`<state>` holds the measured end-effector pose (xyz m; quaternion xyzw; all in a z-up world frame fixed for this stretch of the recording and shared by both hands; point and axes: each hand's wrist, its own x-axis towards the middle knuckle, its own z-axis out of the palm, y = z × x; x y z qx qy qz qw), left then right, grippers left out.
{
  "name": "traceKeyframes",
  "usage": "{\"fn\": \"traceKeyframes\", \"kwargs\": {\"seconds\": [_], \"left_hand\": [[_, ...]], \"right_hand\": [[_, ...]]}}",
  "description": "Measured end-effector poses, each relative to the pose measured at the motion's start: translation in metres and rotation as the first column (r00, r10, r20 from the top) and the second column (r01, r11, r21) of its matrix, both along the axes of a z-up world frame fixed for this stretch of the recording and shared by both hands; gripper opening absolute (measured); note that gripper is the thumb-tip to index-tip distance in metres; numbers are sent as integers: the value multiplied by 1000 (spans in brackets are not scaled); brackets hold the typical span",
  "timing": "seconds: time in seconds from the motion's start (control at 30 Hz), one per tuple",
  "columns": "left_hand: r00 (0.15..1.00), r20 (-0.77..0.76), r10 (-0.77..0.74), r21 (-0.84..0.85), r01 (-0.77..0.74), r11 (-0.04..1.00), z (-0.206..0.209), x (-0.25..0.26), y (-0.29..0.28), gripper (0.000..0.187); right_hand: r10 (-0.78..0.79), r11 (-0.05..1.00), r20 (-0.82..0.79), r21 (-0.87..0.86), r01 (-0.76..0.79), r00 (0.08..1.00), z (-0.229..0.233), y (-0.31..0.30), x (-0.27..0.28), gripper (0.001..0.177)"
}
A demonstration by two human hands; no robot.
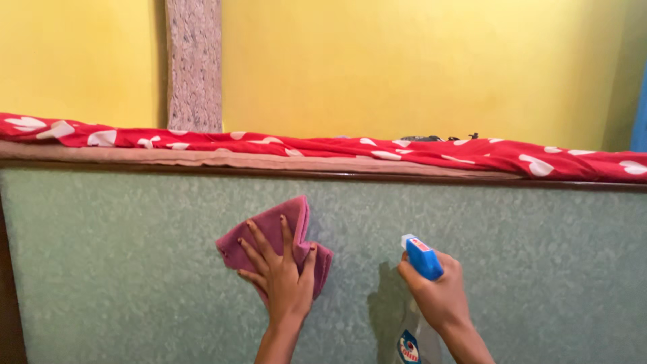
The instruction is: The person cleans a textured light green wall using a pink cloth and a spray bottle. They repeatedly spray the wall with a cleaning solution and wipe the surface with the cloth, moving across the wall area in a systematic manner.
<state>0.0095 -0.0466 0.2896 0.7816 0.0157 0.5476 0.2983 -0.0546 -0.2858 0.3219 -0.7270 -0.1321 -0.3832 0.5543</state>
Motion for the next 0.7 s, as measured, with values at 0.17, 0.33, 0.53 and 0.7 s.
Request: {"fn": "traceKeyframes", "kwargs": {"seconds": [0.17, 0.33, 0.53, 0.7], "left_hand": [[999, 40, 13, 14, -14, 1000, 10, -6, -6, 82], [998, 61, -30, 212, 16, 977, 16, -14, -54, 87], [894, 5, -448, 674, 328, 661, -31, 8, -139, 88], [881, -6, -472, 756, 313, 574, -28, 15, -133, 98]], "right_hand": [[-34, 990, 64, 140, 24, 997, 15, 7, -2, 14], [-75, 981, -11, 177, 75, 997, 25, -13, -9, 14], [46, 964, -71, 264, -26, 996, 8, -57, 1, 18], [2, 967, -97, 255, 23, 995, 3, -71, 7, 17]]}}
